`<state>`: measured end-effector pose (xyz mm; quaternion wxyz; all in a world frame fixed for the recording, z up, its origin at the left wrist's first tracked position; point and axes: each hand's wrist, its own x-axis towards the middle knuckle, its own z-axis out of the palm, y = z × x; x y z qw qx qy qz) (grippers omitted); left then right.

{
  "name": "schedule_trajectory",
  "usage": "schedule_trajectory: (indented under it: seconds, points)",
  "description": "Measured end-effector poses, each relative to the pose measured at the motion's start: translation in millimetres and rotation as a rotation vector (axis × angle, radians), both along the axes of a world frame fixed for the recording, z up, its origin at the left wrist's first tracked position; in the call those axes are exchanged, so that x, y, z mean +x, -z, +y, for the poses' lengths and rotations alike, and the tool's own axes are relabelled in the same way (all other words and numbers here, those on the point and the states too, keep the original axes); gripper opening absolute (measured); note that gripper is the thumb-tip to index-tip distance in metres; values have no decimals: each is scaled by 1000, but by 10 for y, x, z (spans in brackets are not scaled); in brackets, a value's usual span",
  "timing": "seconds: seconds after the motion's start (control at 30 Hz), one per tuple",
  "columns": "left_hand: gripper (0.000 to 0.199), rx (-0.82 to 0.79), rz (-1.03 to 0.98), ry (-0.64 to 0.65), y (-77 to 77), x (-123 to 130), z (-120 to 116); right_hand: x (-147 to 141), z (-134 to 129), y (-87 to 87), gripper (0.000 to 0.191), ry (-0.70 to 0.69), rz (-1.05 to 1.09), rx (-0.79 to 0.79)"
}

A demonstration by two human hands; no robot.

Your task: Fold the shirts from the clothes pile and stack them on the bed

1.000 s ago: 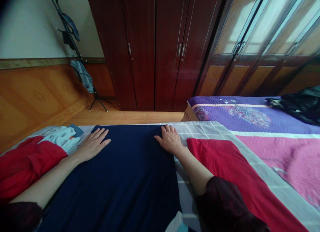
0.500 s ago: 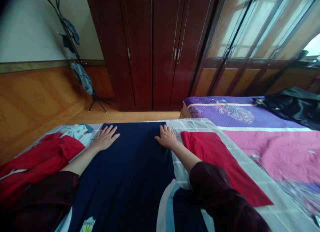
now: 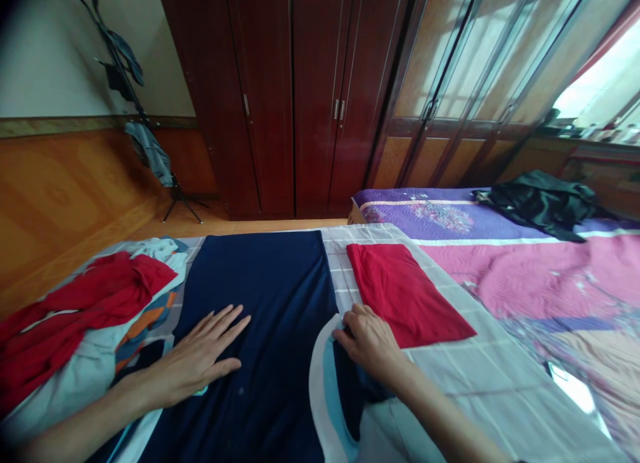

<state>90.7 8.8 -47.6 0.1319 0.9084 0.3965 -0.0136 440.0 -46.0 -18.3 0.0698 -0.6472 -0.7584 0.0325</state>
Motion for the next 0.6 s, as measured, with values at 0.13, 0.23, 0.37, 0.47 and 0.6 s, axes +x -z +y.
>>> schedule_trajectory:
  seconds: [0.13,0.23,0.37,0.47,0.6]
  points:
    - [65,106,-50,-30,169,-49,-37,23,-71,-61,26,181,-57,-34]
    - [64,120,-56,-50,176,-27,-32,38,-128,-105,28,328,-103,-57]
    - [64,79,-41,-69,105,0,-69,2,-197,-61,20,304,-188,-21]
    - [63,86,-63,-68,101,-16,-88,-35,-226,-17,19,265,-255,-28]
    - [63,99,-82,-58,140,-70,-84,-31,-229,-74,25,349,-275,-69]
